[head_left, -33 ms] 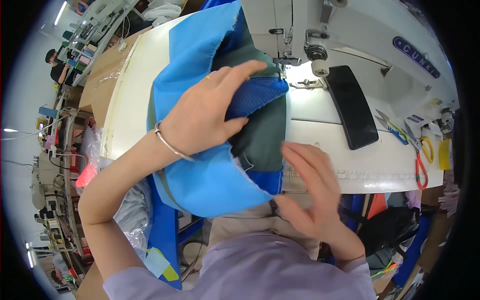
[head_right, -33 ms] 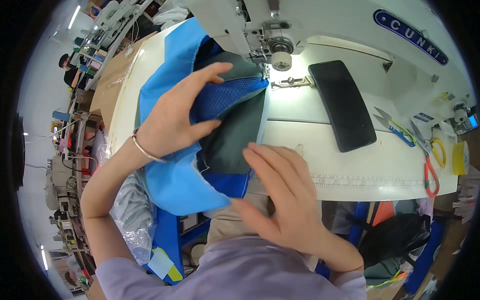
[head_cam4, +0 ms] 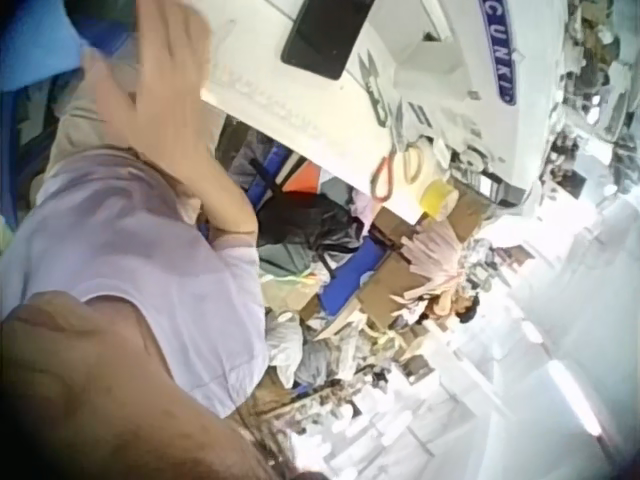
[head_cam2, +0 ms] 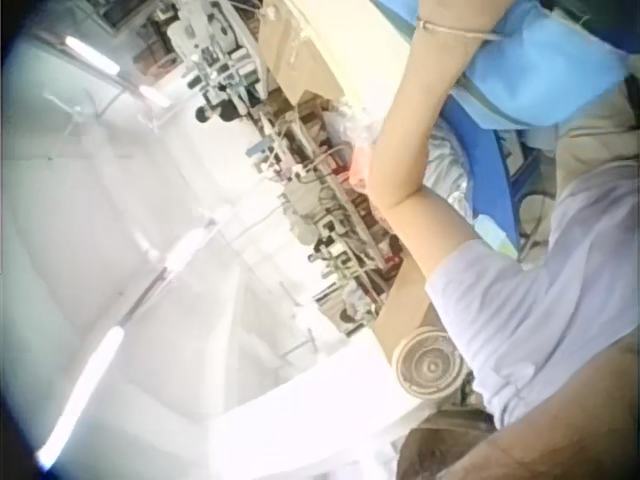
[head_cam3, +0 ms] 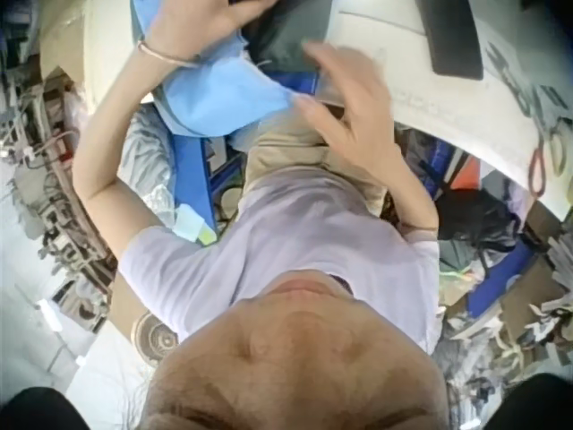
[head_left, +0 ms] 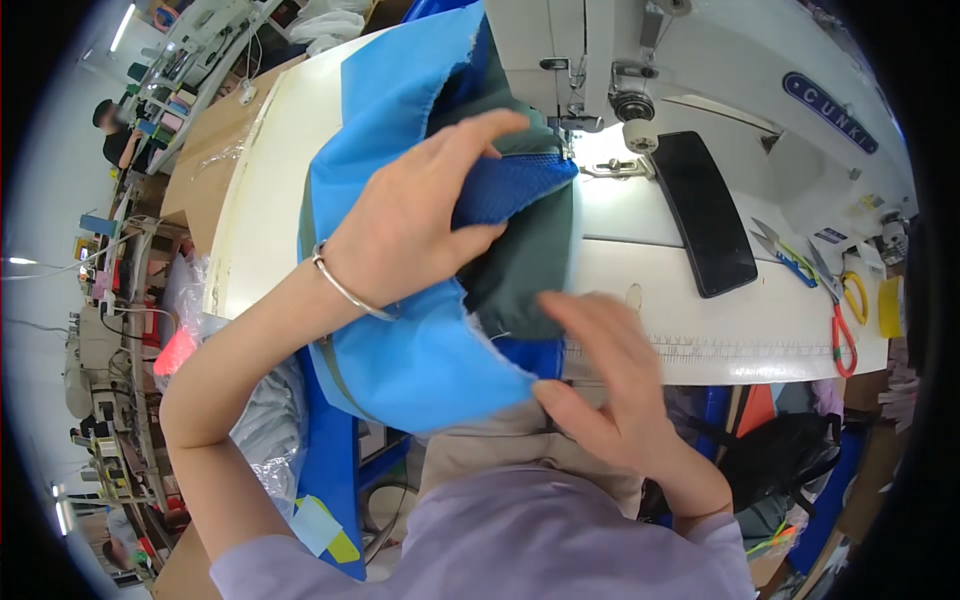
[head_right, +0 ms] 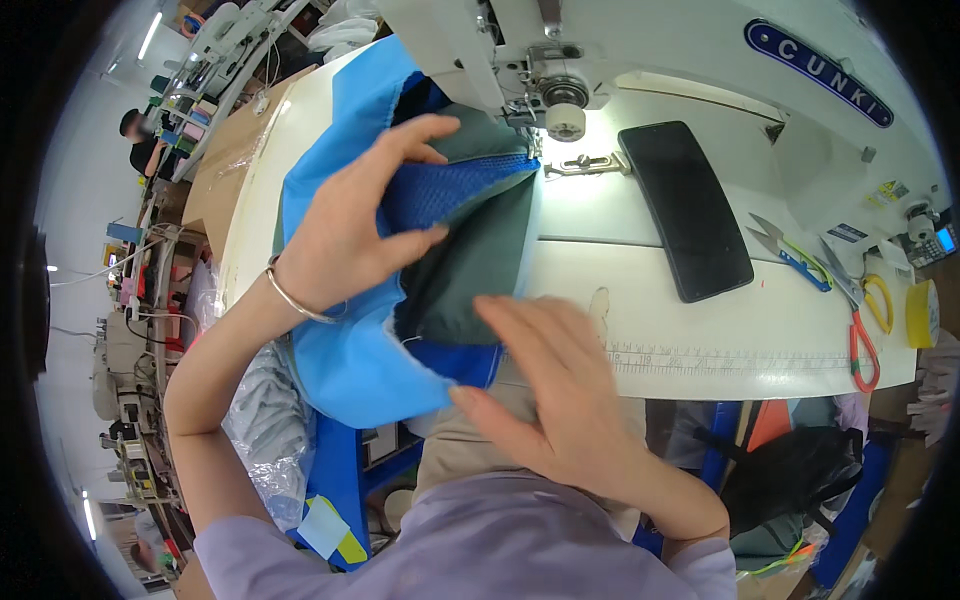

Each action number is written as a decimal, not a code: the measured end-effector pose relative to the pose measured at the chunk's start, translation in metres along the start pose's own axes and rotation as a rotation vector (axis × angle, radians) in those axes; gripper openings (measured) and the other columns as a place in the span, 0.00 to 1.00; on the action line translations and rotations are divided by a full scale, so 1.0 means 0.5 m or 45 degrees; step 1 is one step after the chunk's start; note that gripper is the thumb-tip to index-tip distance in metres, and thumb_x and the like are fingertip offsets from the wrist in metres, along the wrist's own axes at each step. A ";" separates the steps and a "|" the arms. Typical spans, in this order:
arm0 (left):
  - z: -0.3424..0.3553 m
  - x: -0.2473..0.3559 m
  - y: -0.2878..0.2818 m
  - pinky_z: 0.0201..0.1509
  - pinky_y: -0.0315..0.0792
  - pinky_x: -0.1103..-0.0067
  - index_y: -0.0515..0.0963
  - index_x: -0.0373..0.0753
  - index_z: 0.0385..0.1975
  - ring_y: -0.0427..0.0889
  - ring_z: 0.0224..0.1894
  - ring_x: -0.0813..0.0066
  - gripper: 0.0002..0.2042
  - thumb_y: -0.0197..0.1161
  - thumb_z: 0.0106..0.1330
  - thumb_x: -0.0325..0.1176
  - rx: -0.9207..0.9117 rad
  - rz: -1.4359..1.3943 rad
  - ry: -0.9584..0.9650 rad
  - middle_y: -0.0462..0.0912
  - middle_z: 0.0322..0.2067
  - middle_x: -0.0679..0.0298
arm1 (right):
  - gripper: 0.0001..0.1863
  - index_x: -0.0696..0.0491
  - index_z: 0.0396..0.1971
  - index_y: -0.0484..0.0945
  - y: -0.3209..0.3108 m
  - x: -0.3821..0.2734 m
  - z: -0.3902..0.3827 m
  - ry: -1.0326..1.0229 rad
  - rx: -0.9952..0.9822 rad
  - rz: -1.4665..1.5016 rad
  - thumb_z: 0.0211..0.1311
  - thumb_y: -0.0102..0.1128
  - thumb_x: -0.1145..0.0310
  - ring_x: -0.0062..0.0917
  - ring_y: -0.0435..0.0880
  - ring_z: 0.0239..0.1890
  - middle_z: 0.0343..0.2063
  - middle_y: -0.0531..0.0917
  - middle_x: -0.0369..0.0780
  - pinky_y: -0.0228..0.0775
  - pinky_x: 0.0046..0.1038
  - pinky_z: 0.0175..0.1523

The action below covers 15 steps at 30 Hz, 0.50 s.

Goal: The person operates an industrial sewing machine to stitch a blue and green fabric bag. They guide the bag under the needle, aligning the edges of the blue mesh and green fabric, and sew along the seams. The person frequently pauses to adjust the fabric, flip the bag, and ensure proper alignment before continuing the sewing process.

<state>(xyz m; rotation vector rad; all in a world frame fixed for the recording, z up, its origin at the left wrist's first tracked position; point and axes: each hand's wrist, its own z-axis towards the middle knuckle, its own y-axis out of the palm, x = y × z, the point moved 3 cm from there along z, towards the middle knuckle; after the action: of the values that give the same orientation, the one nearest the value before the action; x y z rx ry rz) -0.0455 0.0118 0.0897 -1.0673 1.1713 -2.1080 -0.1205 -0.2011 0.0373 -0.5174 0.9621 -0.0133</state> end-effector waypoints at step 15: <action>-0.090 0.108 0.021 0.56 0.74 0.66 0.81 0.45 0.58 0.80 0.49 0.56 0.26 0.61 0.56 0.19 -0.087 0.615 0.224 0.77 0.57 0.55 | 0.12 0.56 0.35 0.84 0.106 0.021 -0.130 -0.414 0.081 -0.435 0.48 0.69 0.72 0.32 0.81 0.45 0.41 0.84 0.40 0.76 0.31 0.47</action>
<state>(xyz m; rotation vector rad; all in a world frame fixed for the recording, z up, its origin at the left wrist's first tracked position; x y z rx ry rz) -0.1126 -0.0114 0.0872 -0.5554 1.4259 -1.8124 -0.1767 -0.1837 -0.0235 -0.5990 0.5465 -0.2590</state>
